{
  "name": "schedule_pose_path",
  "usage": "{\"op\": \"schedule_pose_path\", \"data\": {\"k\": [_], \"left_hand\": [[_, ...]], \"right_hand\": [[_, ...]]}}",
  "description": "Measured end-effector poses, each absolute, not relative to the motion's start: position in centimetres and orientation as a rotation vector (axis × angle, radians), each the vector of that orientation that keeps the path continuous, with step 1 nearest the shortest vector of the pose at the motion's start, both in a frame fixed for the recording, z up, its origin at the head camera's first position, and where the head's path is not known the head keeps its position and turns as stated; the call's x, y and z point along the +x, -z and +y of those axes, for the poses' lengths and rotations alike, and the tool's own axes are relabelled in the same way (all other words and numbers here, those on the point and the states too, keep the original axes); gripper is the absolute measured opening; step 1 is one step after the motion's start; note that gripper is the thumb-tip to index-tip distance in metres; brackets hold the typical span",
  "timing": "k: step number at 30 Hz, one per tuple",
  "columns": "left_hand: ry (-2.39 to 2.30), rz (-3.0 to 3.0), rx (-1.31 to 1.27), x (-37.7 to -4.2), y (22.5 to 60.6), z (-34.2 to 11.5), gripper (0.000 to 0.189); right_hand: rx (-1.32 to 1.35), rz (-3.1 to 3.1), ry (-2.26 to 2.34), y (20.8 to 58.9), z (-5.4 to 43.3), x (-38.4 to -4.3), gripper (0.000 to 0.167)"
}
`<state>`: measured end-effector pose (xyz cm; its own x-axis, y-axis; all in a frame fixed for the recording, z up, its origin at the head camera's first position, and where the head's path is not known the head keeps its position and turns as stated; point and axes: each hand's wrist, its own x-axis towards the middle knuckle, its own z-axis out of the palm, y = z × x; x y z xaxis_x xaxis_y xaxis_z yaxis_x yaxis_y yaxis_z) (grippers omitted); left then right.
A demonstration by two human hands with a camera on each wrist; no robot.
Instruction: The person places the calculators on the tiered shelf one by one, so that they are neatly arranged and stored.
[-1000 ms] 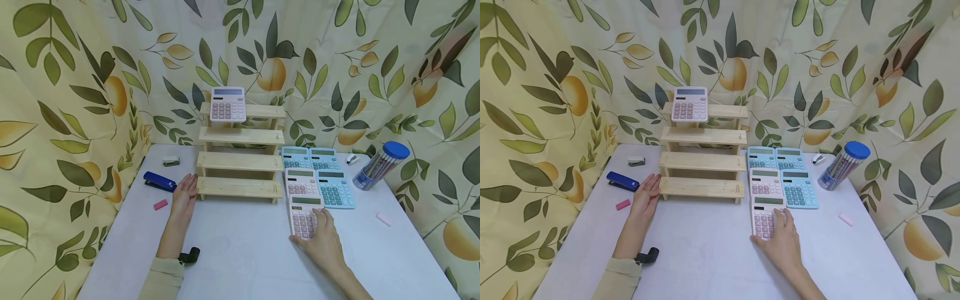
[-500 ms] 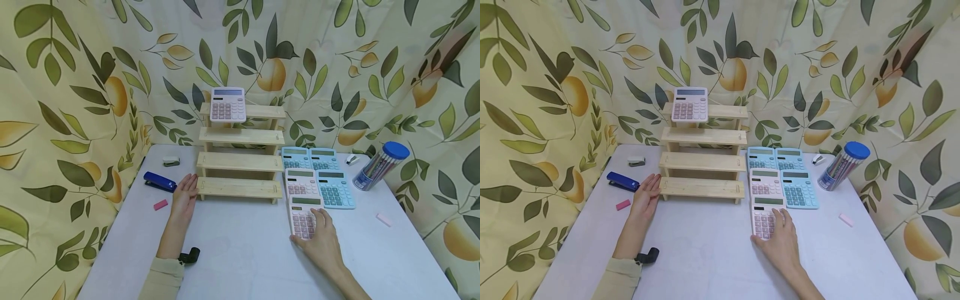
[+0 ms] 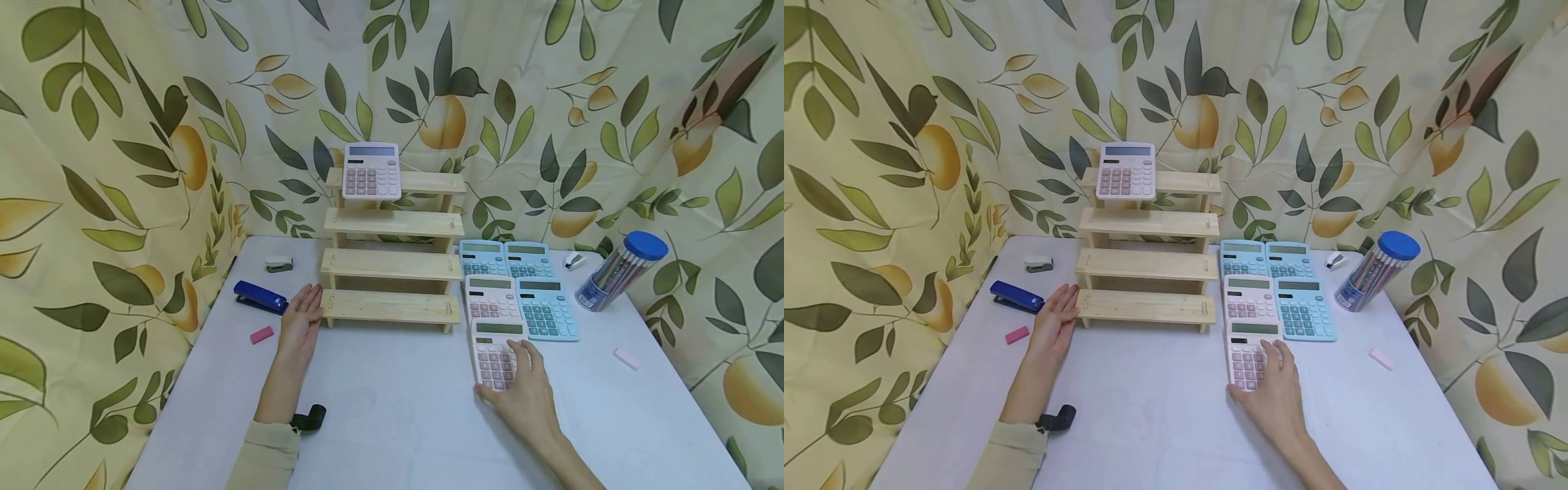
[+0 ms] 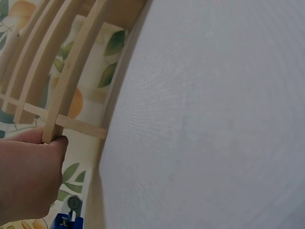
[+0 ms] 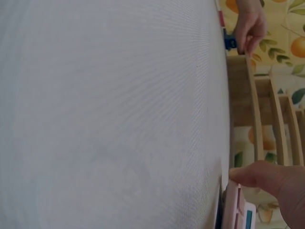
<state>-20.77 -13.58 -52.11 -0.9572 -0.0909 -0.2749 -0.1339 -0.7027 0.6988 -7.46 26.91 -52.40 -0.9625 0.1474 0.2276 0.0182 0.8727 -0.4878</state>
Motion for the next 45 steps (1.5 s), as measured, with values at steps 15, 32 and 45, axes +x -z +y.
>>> {"op": "schedule_pose_path", "data": {"k": [15,32,45], "left_hand": [[-2.837,1.19,-0.463,-20.9,52.3,-13.8,0.075],[-2.854,1.178,-0.448,-20.8,52.1,-13.7,0.077],[-2.837,1.188,-0.476,-20.8,52.0,-13.6,0.076]], "right_hand": [[-0.098,-2.744,-0.719,52.5,26.8,-7.3,0.109],[-0.033,-2.611,-0.743,46.3,26.8,-8.6,0.109],[0.066,-2.528,-0.765,38.6,26.1,-13.2,0.108]]}}
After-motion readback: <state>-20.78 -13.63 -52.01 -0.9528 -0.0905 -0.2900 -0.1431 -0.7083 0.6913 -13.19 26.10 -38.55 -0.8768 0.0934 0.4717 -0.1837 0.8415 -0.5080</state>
